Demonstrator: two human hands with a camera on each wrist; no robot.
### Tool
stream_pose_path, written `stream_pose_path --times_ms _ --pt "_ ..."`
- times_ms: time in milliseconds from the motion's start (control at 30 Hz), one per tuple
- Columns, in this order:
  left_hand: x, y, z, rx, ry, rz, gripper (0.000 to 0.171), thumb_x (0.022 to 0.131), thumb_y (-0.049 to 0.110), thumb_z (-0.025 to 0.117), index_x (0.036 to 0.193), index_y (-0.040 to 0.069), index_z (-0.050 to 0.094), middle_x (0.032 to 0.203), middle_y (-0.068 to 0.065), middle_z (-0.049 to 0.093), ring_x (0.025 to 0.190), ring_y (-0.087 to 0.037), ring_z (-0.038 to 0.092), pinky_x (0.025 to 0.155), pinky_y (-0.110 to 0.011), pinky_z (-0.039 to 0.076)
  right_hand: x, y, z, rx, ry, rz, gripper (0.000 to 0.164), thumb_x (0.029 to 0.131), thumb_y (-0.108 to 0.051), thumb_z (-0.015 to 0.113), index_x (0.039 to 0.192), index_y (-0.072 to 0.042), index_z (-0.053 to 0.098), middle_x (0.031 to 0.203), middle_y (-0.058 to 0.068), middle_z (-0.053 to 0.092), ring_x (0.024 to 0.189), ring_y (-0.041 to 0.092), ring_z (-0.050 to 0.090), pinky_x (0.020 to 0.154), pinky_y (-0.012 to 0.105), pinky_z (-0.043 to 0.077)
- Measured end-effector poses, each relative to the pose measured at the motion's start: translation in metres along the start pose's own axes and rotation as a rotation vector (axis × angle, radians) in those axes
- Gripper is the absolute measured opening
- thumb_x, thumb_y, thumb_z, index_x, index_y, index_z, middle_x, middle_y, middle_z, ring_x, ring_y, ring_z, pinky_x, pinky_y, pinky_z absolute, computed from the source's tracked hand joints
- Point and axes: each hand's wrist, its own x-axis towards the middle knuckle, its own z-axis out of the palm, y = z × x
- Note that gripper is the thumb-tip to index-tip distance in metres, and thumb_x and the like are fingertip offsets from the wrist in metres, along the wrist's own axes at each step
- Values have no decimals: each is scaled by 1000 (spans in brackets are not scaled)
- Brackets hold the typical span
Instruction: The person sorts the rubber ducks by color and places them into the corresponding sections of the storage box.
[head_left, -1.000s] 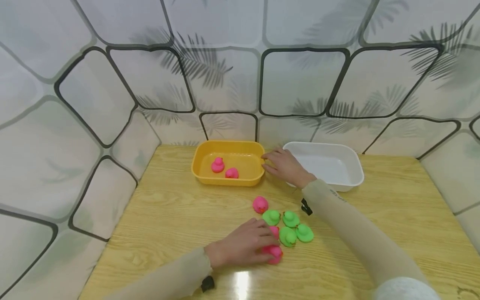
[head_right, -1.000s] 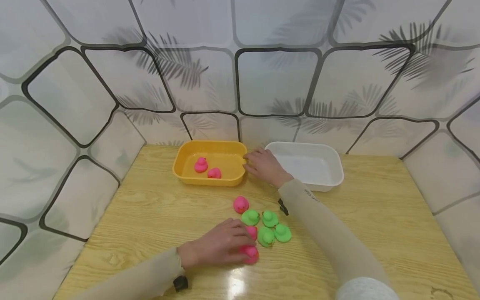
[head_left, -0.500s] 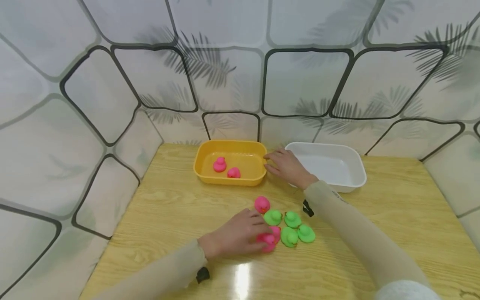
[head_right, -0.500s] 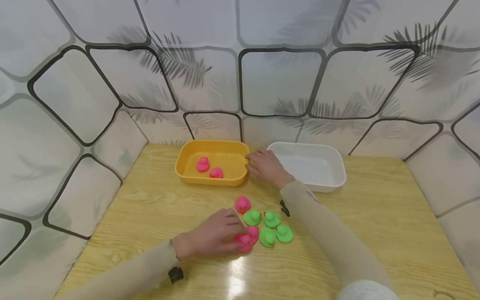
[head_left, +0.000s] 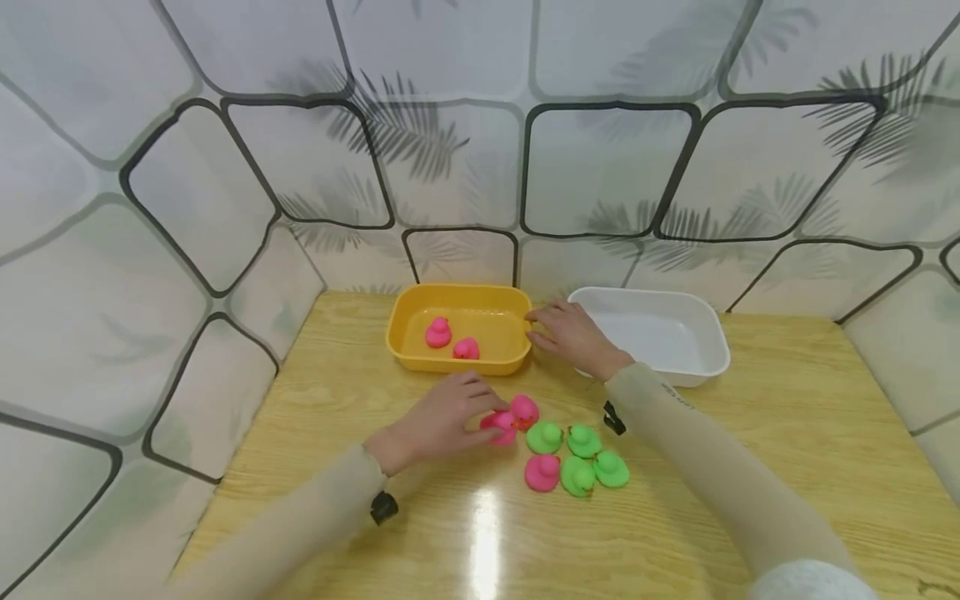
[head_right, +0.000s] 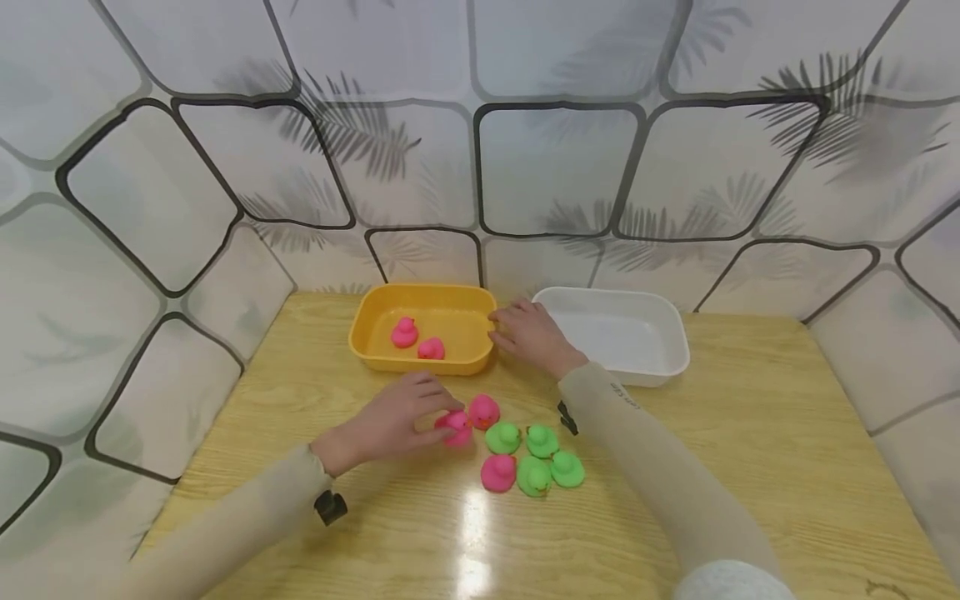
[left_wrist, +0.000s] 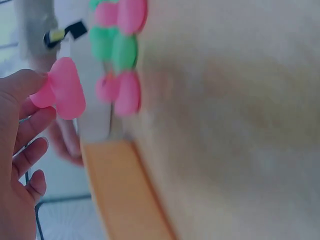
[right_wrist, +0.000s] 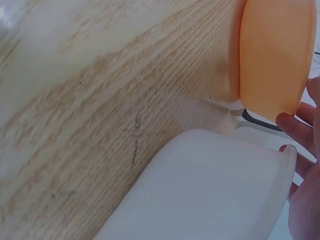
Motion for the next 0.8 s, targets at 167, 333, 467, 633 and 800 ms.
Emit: stream_pose_path --times_ms 167,333,467,633,800 --pt "0 -23 -18 47 60 -21 27 91 27 83 112 11 78 104 1 74 101 -21 60 94 -38 49 0 -1 1 -6 -16 0 37 106 -29 61 133 -4 65 130 11 70 125 36 53 108 55 41" --pt "7 -48 -33 75 124 -53 26 90 22 84 110 7 77 100 -2 74 94 -24 61 92 -40 48 -1 -1 -3 -26 7 -13 36 106 -28 62 132 -3 66 129 12 70 124 38 54 107 56 42" --pt "10 -64 -40 77 113 -137 26 92 23 82 111 6 77 101 -4 74 94 -25 58 91 -42 47 -1 -1 -4 -31 14 -22 37 106 -28 62 131 -2 66 129 13 70 125 38 55 106 56 42" --pt "14 -81 -41 76 92 -230 28 93 22 80 112 3 75 106 -9 75 95 -28 58 87 -43 49 -1 -1 -4 -34 -3 -6 37 106 -29 61 132 -2 66 130 13 70 126 38 54 107 57 41" --pt "20 -93 -41 78 100 -287 29 92 20 80 113 1 75 108 -13 75 98 -32 59 90 -46 50 -1 -2 -4 -36 -10 -4 38 107 -29 60 133 -3 65 131 13 69 126 38 53 107 57 41"
